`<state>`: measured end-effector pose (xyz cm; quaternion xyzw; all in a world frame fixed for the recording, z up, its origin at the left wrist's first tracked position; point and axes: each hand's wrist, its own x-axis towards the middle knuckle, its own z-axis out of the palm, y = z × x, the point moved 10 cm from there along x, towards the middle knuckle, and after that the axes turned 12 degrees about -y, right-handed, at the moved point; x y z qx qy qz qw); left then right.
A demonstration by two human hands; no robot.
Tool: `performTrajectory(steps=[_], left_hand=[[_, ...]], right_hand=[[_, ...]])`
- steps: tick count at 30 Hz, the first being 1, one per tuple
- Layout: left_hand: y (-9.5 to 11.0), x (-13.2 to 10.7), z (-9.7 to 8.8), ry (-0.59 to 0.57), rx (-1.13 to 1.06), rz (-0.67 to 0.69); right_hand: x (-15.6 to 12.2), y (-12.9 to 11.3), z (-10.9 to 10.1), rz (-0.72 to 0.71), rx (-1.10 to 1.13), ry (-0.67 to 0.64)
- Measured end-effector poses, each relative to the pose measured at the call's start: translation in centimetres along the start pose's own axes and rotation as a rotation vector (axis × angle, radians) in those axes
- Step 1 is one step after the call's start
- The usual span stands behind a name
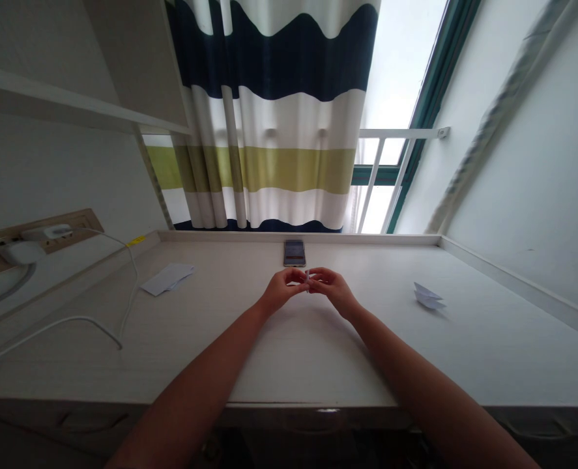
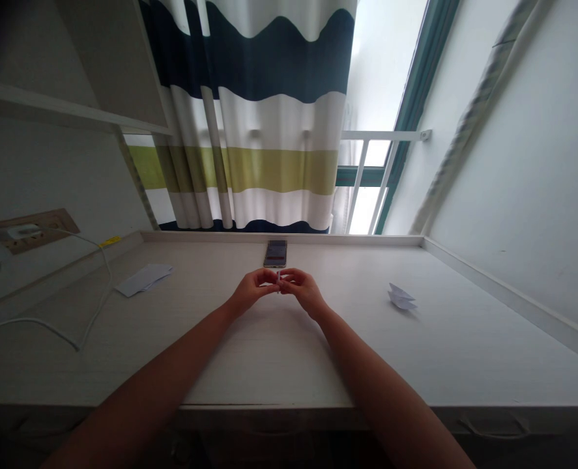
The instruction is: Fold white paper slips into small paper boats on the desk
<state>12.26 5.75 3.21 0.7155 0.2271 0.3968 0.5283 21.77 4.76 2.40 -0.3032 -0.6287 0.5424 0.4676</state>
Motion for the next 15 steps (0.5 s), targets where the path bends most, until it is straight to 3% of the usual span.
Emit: performTrajectory(steps=[15], left_hand=[[0.04,0.05,0.00,-0.008,0.004,0.005]], right_hand=[[0.02,0.02,-0.28,0.006,-0.019,0.025]])
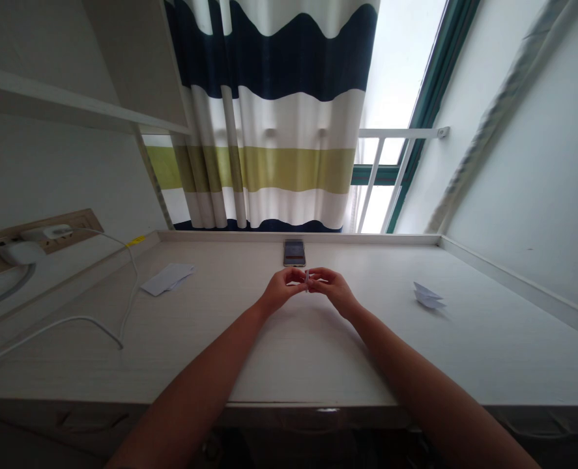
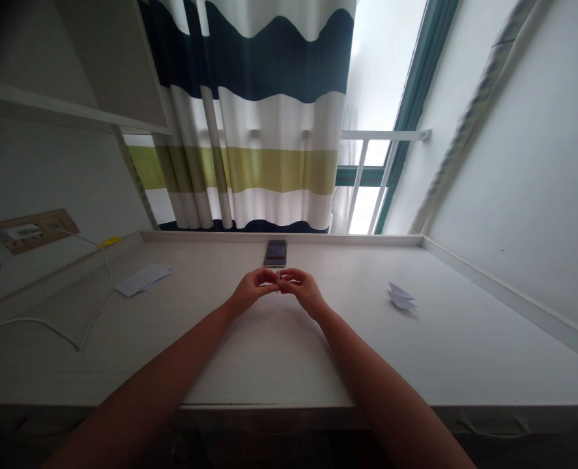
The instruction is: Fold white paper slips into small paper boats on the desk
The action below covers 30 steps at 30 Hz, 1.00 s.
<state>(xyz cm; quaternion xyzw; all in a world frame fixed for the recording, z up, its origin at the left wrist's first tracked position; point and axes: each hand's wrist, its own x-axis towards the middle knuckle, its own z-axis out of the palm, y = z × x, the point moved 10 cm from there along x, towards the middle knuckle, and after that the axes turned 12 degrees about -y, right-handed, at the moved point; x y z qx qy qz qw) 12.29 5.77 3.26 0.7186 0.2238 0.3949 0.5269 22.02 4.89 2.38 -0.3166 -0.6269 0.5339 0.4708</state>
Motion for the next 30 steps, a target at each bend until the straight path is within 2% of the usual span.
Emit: performTrajectory(steps=[8,14,30], left_hand=[[-0.5,0.1,-0.6,0.030,-0.015,0.028],[-0.6,-0.1,-0.7,0.058,-0.052,-0.017],[-0.8,-0.2,-1.2,0.103,-0.161,-0.013]], right_hand=[[0.0,-0.1,0.1,-0.001,-0.008,-0.008],[-0.1,-0.4,0.2,0.010,-0.004,0.010],[0.2,0.5,0.2,0.016,0.013,-0.014]])
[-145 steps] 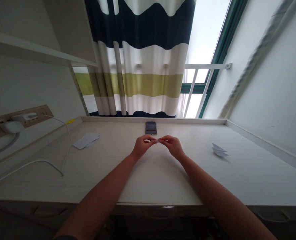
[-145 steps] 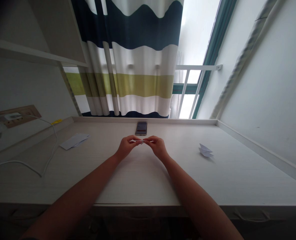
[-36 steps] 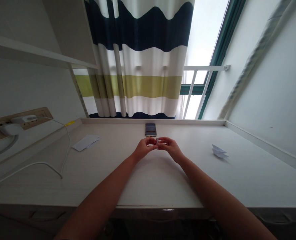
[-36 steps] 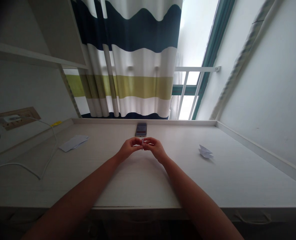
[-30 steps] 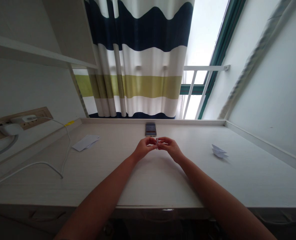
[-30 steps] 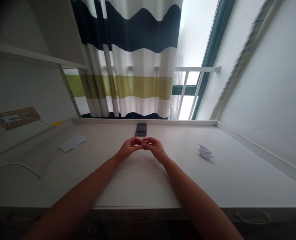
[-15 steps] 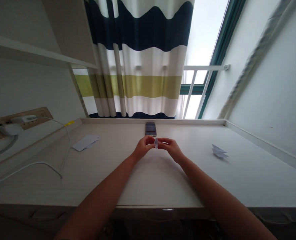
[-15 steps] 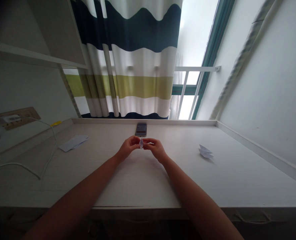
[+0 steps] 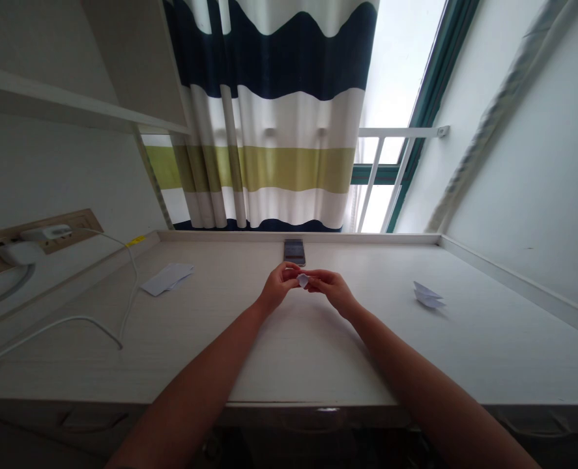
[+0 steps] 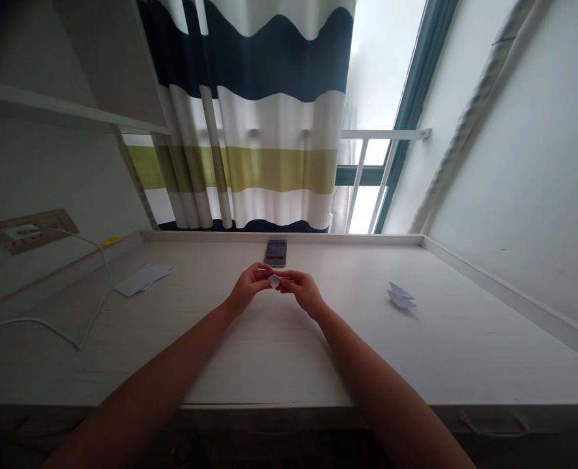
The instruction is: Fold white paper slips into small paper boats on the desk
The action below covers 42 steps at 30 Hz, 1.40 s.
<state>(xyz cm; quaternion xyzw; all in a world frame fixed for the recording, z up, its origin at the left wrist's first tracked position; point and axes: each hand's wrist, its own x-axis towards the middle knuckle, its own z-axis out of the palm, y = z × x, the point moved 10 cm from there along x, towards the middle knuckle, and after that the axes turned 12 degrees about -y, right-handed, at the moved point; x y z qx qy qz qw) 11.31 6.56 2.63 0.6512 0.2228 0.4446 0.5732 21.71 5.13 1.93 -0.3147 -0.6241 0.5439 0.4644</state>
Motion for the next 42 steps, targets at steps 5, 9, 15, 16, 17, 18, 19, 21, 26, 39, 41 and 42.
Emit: performTrajectory(steps=[5,9,15,16,17,18,19,21,26,39,41,42], left_hand=[[0.1,0.0,0.0,0.012,-0.030,0.002],[0.2,0.0,0.1,0.005,-0.032,0.007],[0.0,0.1,0.3,-0.021,-0.004,0.008],[-0.1,0.1,0.3,-0.028,-0.005,0.004],[-0.3,0.2,0.3,-0.033,-0.013,-0.005],[-0.5,0.2,0.3,-0.033,-0.030,-0.018],[-0.8,0.2,0.2,-0.027,-0.051,-0.035],[-1.4,0.1,-0.1,-0.002,-0.087,-0.085],[-2.7,-0.1,-0.1,0.018,-0.056,-0.210],[-2.0,0.2,0.3,-0.017,0.067,-0.160],[-1.8,0.2,0.4,-0.022,0.087,-0.137],[-1.6,0.2,0.4,-0.025,0.095,-0.125]], right_hand=[[0.0,-0.1,0.0,-0.033,-0.018,-0.004],[-0.1,-0.4,0.1,-0.027,-0.052,-0.016],[-0.3,-0.6,-0.3,0.016,-0.077,0.057],[-0.4,-0.6,-0.4,0.019,-0.077,0.066],[-0.4,-0.6,-0.5,0.021,-0.076,0.071],[-0.4,-0.6,-0.5,0.020,-0.075,0.070],[-0.4,-0.5,-0.5,0.017,-0.077,0.065],[-0.3,-0.5,-0.5,0.008,-0.085,0.056],[-0.3,-0.5,-0.7,-0.016,-0.090,0.069],[-0.2,-0.5,-1.2,-0.070,-0.128,0.102],[-0.1,-0.4,-1.2,-0.073,-0.128,0.100],[-0.1,-0.3,-1.2,-0.071,-0.128,0.099]])
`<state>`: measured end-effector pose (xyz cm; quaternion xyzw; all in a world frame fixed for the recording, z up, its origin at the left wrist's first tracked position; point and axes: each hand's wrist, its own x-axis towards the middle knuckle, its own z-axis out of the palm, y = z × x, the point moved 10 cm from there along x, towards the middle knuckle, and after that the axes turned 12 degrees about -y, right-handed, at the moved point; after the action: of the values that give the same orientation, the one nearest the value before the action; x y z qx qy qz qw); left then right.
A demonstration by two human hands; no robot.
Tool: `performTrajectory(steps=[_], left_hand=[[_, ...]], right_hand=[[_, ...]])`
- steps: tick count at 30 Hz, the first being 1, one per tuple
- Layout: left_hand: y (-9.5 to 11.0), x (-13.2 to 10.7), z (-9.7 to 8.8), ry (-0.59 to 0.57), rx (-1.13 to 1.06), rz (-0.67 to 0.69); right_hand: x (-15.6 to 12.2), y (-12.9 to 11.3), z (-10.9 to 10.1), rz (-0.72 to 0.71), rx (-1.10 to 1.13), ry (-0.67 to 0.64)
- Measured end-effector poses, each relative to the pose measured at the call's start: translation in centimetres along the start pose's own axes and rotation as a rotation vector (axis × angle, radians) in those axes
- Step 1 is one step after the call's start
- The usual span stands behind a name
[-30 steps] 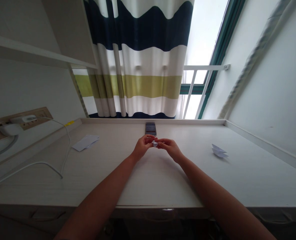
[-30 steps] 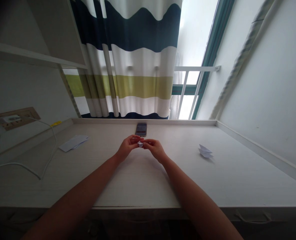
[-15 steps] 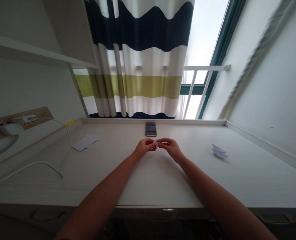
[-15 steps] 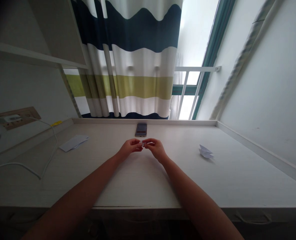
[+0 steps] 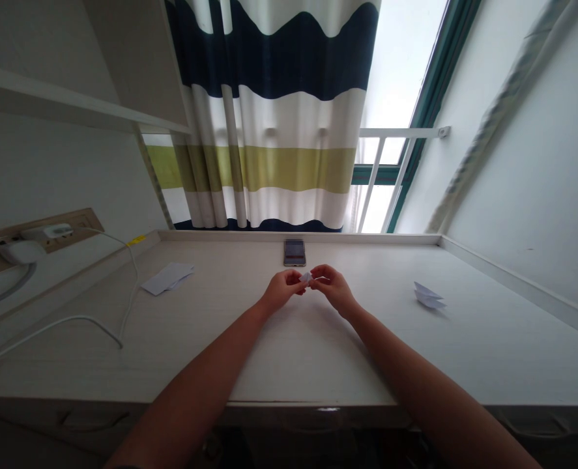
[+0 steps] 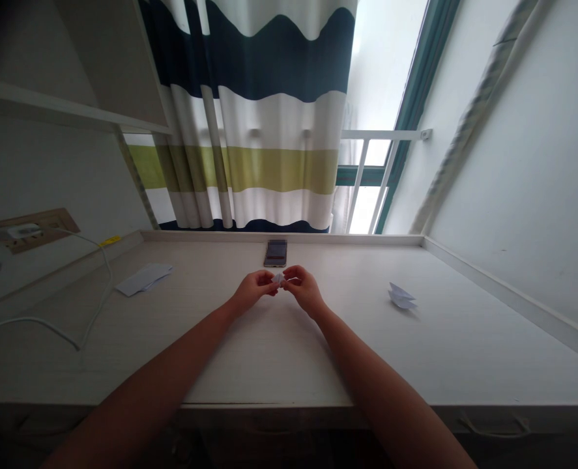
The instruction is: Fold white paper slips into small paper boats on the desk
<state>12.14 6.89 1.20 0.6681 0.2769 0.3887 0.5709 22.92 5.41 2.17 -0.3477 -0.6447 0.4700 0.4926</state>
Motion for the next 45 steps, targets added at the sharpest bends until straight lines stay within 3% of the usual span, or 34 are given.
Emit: performTrajectory(steps=[9,25,40,45], left_hand=[[0.7,0.1,0.3,-0.023,0.045,0.063],[0.7,-0.4,0.5,-0.025,0.096,0.003],[0.2,-0.2,1.1,-0.065,0.007,-0.037],[0.4,-0.3,0.6,-0.028,0.022,-0.013]], right_hand=[[0.0,0.0,0.5,0.048,0.023,-0.043],[0.0,-0.4,0.3,0.025,-0.112,-0.034],[0.0,-0.6,0.7,-0.008,-0.069,-0.052],[0.2,-0.2,0.3,0.003,-0.060,-0.052]])
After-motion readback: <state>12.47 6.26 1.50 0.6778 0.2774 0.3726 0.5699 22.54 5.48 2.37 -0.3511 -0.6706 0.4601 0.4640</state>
